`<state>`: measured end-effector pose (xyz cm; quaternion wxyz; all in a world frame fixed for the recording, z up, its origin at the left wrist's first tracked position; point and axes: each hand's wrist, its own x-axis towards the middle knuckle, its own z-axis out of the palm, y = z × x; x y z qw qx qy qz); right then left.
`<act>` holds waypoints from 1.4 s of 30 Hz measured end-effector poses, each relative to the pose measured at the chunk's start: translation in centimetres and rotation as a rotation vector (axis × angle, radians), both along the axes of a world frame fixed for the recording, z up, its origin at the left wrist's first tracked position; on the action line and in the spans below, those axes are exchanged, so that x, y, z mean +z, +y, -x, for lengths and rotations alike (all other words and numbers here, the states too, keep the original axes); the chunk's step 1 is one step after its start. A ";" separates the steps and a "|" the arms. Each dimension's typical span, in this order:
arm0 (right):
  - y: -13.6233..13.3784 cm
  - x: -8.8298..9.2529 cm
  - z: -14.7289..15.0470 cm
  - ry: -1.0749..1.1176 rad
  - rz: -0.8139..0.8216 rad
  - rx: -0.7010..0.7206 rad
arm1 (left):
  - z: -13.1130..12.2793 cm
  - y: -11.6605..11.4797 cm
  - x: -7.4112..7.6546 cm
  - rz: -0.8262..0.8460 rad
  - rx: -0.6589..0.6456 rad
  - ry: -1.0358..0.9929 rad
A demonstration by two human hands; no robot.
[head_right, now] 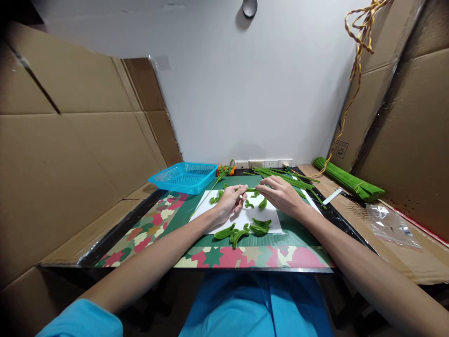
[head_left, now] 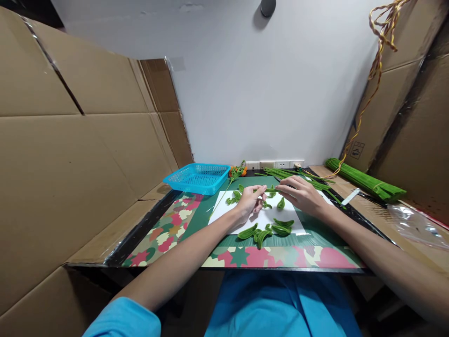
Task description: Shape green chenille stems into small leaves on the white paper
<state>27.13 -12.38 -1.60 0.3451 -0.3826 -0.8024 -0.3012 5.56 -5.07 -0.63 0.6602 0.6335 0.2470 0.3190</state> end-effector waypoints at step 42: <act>-0.8 0.1 0.4 0.334 0.203 0.035 | 0.4 0.3 0.2 0.071 -0.174 0.066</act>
